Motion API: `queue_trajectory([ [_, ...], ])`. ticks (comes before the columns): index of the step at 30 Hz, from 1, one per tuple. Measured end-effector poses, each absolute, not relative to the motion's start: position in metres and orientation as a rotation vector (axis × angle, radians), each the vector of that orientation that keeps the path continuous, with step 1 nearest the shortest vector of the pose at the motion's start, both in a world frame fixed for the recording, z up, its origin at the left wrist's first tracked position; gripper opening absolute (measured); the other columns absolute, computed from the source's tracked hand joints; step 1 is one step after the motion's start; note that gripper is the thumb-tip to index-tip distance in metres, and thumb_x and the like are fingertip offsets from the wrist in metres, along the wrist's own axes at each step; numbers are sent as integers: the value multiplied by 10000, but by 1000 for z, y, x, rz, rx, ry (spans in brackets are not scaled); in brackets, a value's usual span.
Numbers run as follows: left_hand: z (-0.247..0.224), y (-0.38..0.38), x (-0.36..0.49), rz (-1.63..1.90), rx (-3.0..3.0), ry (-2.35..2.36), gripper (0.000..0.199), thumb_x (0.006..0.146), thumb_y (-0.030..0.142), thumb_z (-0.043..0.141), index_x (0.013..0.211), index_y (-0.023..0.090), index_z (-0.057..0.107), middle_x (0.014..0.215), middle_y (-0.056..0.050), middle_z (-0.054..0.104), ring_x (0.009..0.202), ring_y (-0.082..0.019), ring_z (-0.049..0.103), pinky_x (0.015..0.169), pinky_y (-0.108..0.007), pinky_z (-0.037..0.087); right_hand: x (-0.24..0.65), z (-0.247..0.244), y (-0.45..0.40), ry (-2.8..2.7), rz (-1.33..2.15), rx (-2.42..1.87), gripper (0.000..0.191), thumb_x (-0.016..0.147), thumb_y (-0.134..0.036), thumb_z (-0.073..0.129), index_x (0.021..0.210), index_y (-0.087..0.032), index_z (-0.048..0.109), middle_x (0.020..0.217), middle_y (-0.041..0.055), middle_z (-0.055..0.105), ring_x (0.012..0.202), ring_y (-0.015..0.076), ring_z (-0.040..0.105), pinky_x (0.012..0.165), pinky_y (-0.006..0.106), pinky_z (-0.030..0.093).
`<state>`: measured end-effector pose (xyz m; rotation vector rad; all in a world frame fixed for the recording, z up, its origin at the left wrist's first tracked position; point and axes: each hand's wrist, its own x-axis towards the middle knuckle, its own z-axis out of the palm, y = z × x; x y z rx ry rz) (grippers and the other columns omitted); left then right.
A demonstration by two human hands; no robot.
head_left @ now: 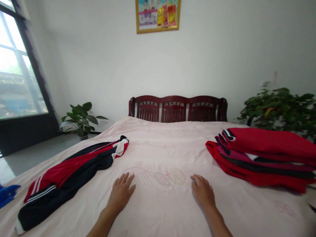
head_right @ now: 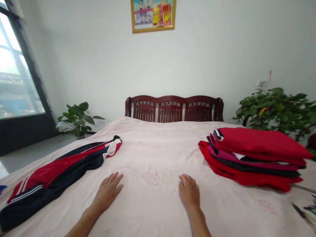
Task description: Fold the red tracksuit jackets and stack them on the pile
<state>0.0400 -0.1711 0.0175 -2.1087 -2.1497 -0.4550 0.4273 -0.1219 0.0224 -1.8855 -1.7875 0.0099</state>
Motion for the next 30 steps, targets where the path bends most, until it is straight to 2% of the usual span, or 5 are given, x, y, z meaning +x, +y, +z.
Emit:
queue_trajectory([
  [30,17,-168,37,-486,-2132,-2165,481,950,350,423,1403,252,548,1509,-81,497,1417,-272,413,1171,-467,295,443,10,-111,-1730,196,-1762,401,842,-286,399,1067,-204,720,1240,57,686,1202,242,571,1067,391,404],
])
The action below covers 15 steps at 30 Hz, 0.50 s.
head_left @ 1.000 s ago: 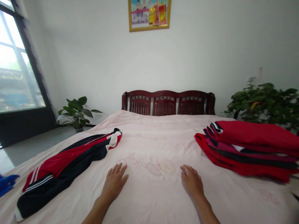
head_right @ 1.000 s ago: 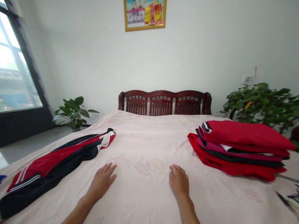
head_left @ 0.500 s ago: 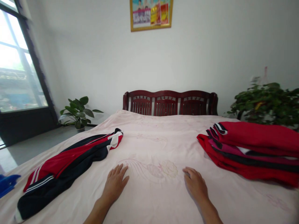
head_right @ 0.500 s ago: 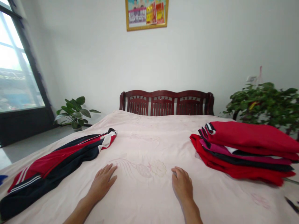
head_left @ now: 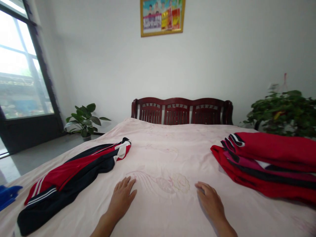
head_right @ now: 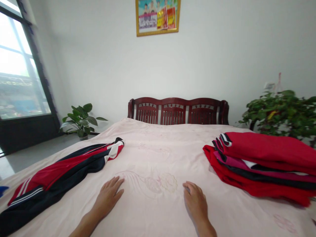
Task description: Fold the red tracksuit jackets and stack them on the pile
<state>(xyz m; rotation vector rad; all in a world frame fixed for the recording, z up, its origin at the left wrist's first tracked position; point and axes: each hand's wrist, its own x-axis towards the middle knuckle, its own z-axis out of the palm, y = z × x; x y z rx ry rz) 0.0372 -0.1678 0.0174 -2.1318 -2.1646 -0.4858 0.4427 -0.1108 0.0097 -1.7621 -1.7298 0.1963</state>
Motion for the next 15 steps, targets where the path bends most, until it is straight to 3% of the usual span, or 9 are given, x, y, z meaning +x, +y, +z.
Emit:
queue_trajectory([
  [15,17,-165,36,-536,-2153,-2158,473,935,318,456,1388,238,563,1483,-94,522,1397,-271,436,1167,-476,311,447,4,-107,-1712,194,-1680,435,802,-336,403,1033,-193,742,1201,83,703,1172,276,594,1067,443,427],
])
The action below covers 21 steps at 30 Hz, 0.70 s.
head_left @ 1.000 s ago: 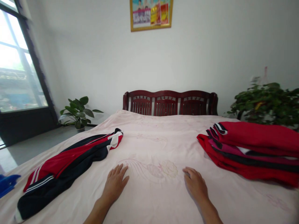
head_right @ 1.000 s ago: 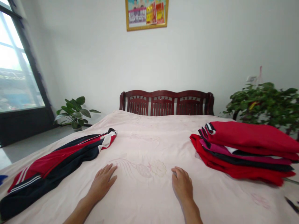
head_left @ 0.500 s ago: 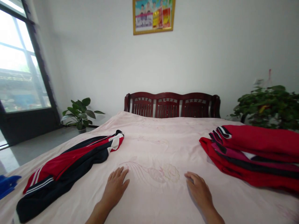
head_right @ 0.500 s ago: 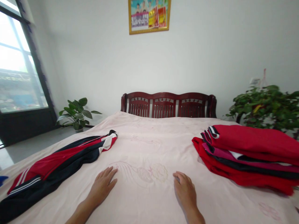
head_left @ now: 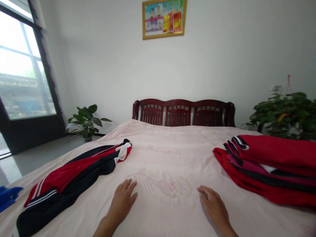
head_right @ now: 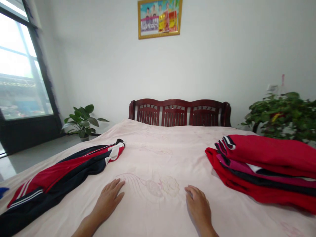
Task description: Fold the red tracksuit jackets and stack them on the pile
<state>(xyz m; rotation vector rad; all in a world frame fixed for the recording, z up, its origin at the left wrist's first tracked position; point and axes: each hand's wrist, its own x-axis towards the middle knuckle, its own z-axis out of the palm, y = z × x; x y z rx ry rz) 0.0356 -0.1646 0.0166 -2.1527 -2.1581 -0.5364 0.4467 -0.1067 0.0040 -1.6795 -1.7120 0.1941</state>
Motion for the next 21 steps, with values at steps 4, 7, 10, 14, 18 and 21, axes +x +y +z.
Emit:
queue_trajectory([
  [4,17,-164,36,-542,-2153,-2157,473,931,319,461,1385,241,567,1477,-87,529,1395,-275,438,1165,-472,316,447,5,-107,-1716,199,-1698,448,797,-353,392,1037,-204,741,1212,78,699,1184,280,588,1075,455,419],
  [7,16,-164,36,-559,-2152,-2151,475,927,311,463,1386,241,566,1475,-88,531,1394,-274,439,1165,-470,318,446,5,-107,-1713,211,-1719,450,797,-365,385,1034,-220,739,1222,68,694,1196,276,580,1074,451,418],
  [10,16,-164,35,-571,-2151,-2144,477,924,313,468,1387,247,563,1477,-86,530,1394,-272,439,1164,-472,320,446,6,-107,-1714,223,-1727,457,798,-373,381,1041,-219,737,1228,68,692,1199,279,575,1075,455,413],
  [14,16,-164,35,-549,-2150,-2158,483,924,314,463,1391,242,563,1483,-89,524,1397,-276,434,1164,-473,314,446,7,-107,-1711,233,-1717,463,795,-382,381,1037,-210,738,1224,74,693,1195,283,573,1075,457,412],
  [18,15,-163,35,-529,-2151,-2172,499,928,309,447,1408,221,548,1485,-95,522,1394,-263,439,1166,-444,312,446,7,-106,-1699,236,-1705,450,791,-383,390,1022,-217,738,1210,74,699,1185,283,578,1069,458,415],
  [21,18,-157,31,-486,-2023,-2220,538,920,285,448,1444,182,507,1508,-121,491,1429,-288,386,1170,-462,289,447,6,-107,-1694,239,-1697,451,791,-390,391,1029,-223,735,1210,69,699,1189,280,577,1068,454,416],
])
